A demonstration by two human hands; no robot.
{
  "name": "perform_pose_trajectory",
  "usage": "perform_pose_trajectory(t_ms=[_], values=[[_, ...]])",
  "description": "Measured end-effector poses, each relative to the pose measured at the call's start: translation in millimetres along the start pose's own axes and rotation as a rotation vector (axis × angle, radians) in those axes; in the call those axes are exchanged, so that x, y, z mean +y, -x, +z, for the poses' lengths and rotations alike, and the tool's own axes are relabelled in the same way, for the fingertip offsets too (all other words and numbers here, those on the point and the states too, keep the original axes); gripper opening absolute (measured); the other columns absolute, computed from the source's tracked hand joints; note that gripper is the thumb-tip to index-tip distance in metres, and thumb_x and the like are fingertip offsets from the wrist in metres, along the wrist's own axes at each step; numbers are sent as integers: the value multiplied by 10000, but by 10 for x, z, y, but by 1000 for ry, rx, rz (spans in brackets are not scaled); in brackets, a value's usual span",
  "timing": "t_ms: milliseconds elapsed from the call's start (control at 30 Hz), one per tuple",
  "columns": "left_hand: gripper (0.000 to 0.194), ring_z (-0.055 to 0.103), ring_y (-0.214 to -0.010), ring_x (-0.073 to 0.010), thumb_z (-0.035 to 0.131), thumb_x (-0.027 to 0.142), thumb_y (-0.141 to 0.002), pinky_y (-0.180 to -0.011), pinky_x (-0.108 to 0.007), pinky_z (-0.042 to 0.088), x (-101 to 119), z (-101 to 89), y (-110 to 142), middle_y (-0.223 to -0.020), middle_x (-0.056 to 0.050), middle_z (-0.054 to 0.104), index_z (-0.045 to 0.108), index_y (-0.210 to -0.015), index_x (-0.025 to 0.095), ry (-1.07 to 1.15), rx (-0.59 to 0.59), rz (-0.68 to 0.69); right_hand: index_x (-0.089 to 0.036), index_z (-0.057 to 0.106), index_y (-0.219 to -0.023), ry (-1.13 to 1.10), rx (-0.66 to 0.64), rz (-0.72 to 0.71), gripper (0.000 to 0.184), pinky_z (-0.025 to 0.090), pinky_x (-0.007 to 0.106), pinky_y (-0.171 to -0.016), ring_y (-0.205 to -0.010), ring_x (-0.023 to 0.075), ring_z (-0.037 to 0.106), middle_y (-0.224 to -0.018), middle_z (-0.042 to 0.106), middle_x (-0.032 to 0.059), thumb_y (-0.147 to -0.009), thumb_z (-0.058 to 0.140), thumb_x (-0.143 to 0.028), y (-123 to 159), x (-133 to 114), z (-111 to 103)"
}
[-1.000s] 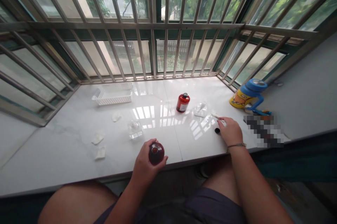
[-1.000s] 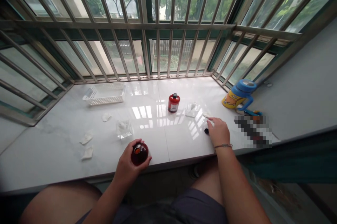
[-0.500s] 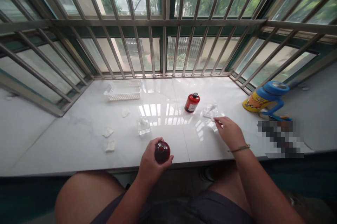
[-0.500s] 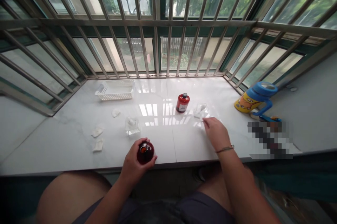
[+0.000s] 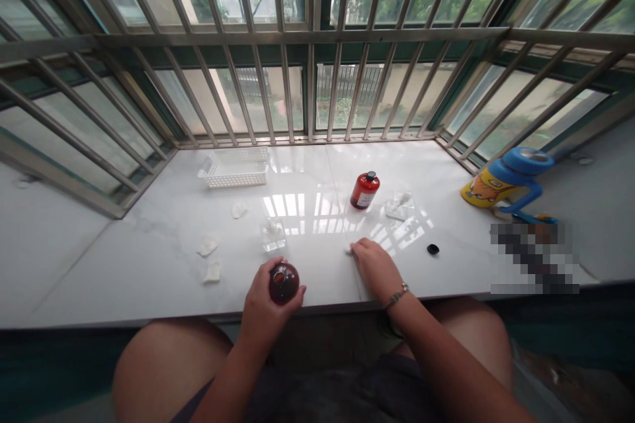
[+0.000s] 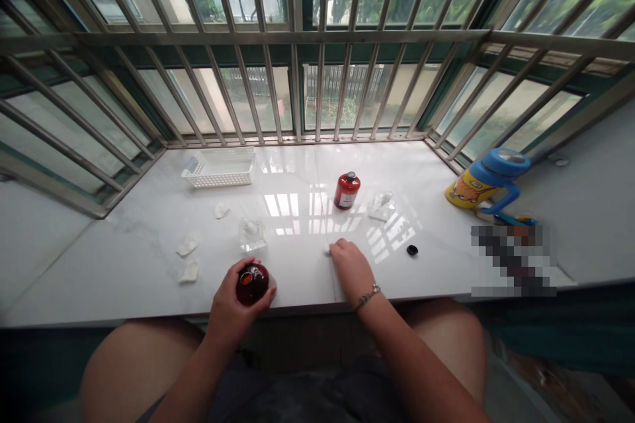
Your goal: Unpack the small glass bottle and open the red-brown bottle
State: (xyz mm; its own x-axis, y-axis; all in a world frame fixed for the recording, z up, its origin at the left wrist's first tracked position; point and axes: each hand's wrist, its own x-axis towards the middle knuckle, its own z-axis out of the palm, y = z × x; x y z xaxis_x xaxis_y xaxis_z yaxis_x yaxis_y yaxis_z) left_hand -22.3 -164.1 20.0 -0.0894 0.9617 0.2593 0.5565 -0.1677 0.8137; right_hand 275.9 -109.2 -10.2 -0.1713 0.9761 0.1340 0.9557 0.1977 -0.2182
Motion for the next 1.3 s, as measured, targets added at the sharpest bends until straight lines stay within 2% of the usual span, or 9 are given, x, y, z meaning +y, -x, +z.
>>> perform_pose_trajectory(t_ms=[167,300,433,633,767,833,1000,1133,1300], values=[[653,761,-1097,-293,861,498,-784,-1054,-470,616,-88,-215,-92,-1271,-76,754,633,-1348,263,-19,66,-133,-127,760,-1086,117,114,356,309,481,324,-842,-938,235,671,-1085,704,161,-1083,454,-160,-345,652,-246],[670,753,-1105,-298,863,523,-765,-1066,-479,607,-129,-304,-173,-1280,-81,748,642,-1344,268,-48,121,-193,-130,766,-943,135,72,444,296,470,319,-768,-841,222,654,-974,696,152,-1044,487,-129,-436,716,-218],[671,753,-1105,-301,863,530,-753,-1058,-473,612,-150,-312,-221,-1287,-86,744,655,-1333,266,-58,152,-207,-107,741,-1045,74,29,303,282,496,354,-854,-911,254,643,-1034,690,170,-1014,468,-46,-382,124,-16],[707,752,-1107,-303,873,549,-732,-1039,-457,620,-204,-341,-283,-1303,-85,738,652,-1339,261,-94,164,-205,-184,695,-1059,-122,-140,-199,192,528,346,-873,-932,249,624,-1023,702,109,-985,599,-35,99,-1365,326],[716,752,-1099,-310,868,560,-722,-1012,-462,629,-258,-440,-349,-1307,-86,735,653,-1334,258,-108,203,-225,-209,696,-1000,-243,-236,-445,117,525,301,-814,-861,213,622,-921,690,53,-997,652,-101,365,-1726,343],[721,755,-1090,-313,871,566,-709,-985,-459,638,-275,-487,-371,-1303,-81,737,657,-1328,264,-105,221,-244,-220,714,-1055,-297,-210,-412,158,524,282,-848,-894,193,641,-983,701,46,-1029,607,-106,321,-1571,234],[712,752,-1100,-309,874,552,-706,-986,-448,636,-285,-512,-377,-1296,-72,737,660,-1326,275,-79,232,-256,-196,743,-1141,-158,-16,49,233,520,312,-958,-1012,205,665,-1108,709,94,-1082,520,-155,-265,-637,-155],[698,751,-1104,-307,864,547,-720,-1003,-452,629,-287,-485,-366,-1309,-79,729,655,-1325,270,-70,251,-247,-159,703,-1218,-54,-9,243,265,586,391,-918,-1019,220,687,-1195,703,101,-1053,683,-365,-740,11,-315],[694,759,-1079,-293,862,535,-729,-985,-430,639,-296,-478,-368,-1304,-83,730,653,-1331,261,-75,252,-233,-120,730,-1088,-20,-63,226,148,556,351,-900,-1003,228,697,-1130,708,152,-1068,613,-210,-845,-146,-178]])
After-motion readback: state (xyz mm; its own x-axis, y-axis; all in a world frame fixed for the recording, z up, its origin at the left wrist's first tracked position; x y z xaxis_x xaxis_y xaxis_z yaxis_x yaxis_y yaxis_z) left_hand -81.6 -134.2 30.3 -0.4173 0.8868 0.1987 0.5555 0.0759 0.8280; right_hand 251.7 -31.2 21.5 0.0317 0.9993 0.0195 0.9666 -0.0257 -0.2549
